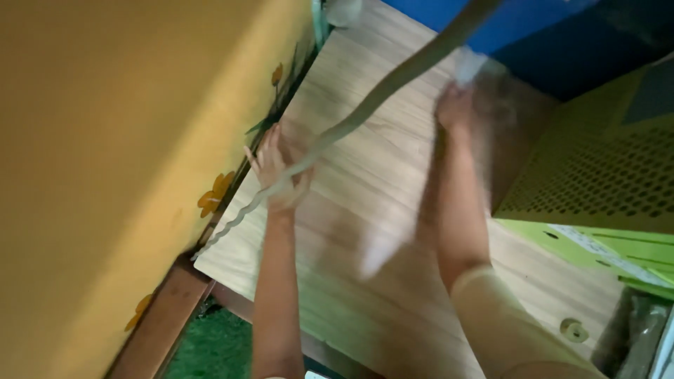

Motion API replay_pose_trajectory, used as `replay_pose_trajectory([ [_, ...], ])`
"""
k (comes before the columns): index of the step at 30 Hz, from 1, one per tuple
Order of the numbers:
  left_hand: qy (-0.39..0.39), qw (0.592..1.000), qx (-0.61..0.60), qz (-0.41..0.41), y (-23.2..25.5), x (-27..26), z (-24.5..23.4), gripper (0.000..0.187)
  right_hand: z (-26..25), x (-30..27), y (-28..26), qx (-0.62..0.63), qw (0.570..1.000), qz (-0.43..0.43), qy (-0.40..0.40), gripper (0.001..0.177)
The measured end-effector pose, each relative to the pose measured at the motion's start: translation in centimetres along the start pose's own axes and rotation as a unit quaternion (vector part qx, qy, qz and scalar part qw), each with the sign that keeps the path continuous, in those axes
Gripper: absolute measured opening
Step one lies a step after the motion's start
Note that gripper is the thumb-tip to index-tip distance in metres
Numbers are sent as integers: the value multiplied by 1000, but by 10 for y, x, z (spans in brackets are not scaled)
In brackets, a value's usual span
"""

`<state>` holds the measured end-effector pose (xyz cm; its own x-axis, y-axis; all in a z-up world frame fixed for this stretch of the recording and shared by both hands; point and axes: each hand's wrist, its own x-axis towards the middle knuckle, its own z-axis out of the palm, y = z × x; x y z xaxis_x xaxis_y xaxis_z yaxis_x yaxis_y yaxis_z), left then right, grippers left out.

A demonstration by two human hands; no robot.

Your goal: The person is cleaning a wooden desk surface using wet wipes after handling small yellow objects and tape.

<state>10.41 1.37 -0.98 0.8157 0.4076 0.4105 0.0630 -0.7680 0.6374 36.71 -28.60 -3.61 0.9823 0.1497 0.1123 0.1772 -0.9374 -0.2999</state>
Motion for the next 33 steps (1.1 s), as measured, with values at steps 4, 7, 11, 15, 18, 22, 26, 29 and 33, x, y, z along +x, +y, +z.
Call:
replay_pose_trajectory([
  [4, -3, 1000, 4, -2, -2, 3, 0, 95, 31, 25, -92, 11, 997, -45, -64, 72],
  [7, -14, 1000, 7, -5, -5, 4, 4, 94, 43, 12, -135, 8, 989, -107, -103, 70],
  [11, -26, 999, 2, -29, -4, 3, 2, 90, 42, -28, -96, 8, 989, -59, -132, 69],
  [15, -35, 999, 2, -28, -3, 4, 1, 89, 42, -82, 47, -54, 996, 64, 2, 81],
  [18, -37, 999, -5, -32, -4, 1, 3, 89, 73, -55, 137, -31, 991, 99, 88, 68],
  [22, -10, 1000, 16, 9, -13, -1, 8, 84, 59, 25, 118, 55, 967, 235, -85, 55],
  [26, -24, 999, 27, -1, -16, -1, 9, 83, 34, 49, 24, 49, 979, 197, 34, 65],
  [29, -23, 999, 44, -22, -11, 1, 9, 79, 67, 68, -35, -14, 987, 103, 125, 78],
  [33, -8, 1000, 10, -9, -12, 0, 8, 77, 67, 73, -132, -180, 980, -33, -79, 88],
])
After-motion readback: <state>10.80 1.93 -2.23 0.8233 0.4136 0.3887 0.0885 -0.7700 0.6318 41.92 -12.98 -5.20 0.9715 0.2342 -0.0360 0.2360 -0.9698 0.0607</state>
